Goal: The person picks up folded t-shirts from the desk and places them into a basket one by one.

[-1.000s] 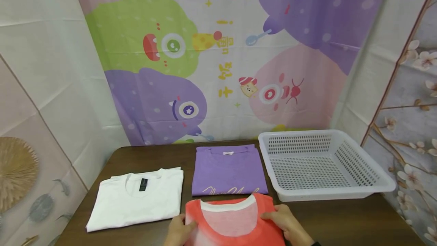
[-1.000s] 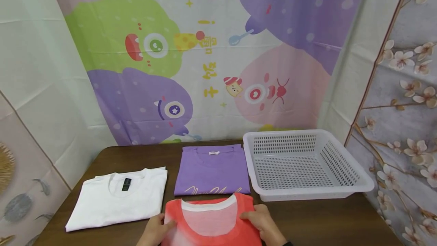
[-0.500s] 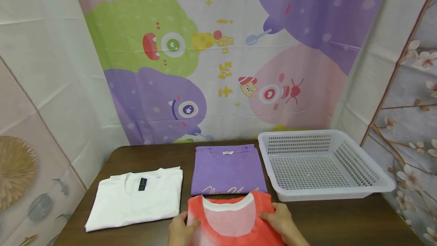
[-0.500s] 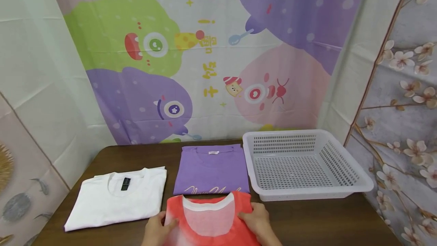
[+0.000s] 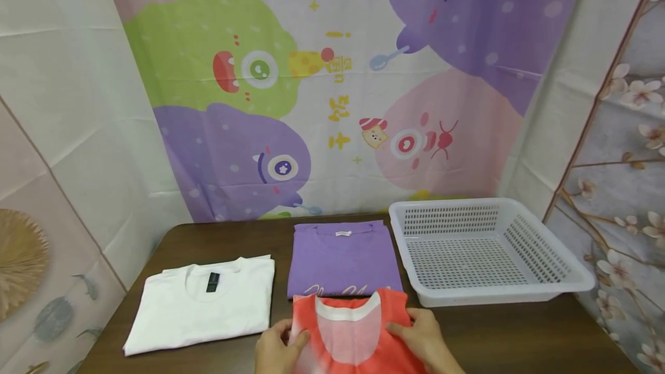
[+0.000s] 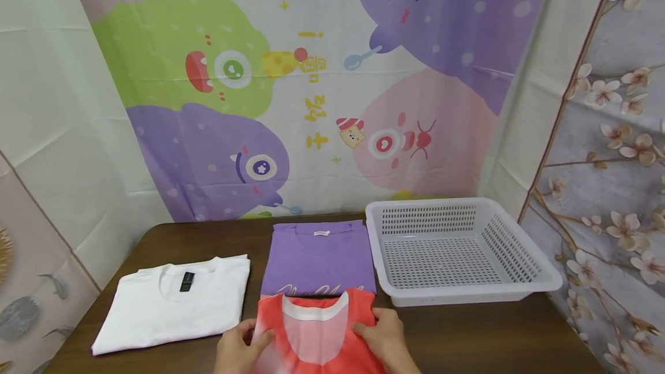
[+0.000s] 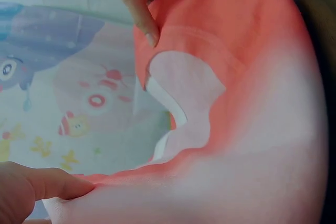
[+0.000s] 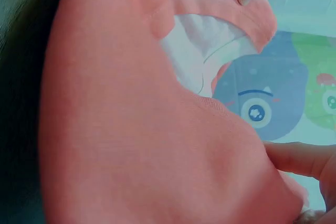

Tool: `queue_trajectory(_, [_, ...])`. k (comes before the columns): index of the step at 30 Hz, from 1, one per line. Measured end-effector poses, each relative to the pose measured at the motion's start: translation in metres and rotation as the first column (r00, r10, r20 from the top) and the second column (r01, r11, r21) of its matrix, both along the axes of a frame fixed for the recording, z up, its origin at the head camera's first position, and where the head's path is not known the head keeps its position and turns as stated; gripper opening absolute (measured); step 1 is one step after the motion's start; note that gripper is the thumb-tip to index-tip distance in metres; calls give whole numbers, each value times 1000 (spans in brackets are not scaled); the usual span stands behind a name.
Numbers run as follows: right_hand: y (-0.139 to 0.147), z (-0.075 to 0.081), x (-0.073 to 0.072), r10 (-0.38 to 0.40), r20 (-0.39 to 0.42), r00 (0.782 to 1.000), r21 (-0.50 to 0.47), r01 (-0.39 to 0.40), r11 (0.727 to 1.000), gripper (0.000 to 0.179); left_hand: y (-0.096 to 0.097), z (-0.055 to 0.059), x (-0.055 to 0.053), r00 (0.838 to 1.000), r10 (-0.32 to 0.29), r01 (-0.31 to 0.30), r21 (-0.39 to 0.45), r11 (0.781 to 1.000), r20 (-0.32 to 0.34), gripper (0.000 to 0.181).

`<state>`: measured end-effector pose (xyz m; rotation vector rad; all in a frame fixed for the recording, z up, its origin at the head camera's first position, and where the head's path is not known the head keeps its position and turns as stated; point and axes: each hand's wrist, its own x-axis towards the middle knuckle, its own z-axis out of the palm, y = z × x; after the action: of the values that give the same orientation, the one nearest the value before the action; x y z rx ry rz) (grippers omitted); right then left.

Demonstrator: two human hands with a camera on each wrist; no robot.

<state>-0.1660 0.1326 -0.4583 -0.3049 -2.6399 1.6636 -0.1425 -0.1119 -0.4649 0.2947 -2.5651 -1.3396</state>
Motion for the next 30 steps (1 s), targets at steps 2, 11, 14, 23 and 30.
queue_trajectory(2, [0, 2, 2, -3, -1, 1000, -10, 3, 1000, 24, 2, 5, 2, 1000, -4, 4, 12, 1000, -5, 25])
queue_trajectory(11, [4, 17, 10, 16, -2, 1000, -47, -16, 999, 24, 9, 28, 10, 1000, -25, 25, 64, 998, -5, 20])
queue_trajectory(14, [7, 23, 13, 16, -23, 1000, -49, -17, 999, 24, 13, 35, 11, 1000, -24, 24, 82, 996, 2, 19])
queue_trajectory(23, [17, 41, 19, -44, -20, 999, -49, 43, 998, 21, 21, 52, 15, 997, -60, 66, 141, 988, -42, 19])
queue_trajectory(30, [30, 55, 21, -64, -11, 998, -74, 63, 995, 26, 28, 66, 14, 991, -109, 125, 228, 966, -81, 18])
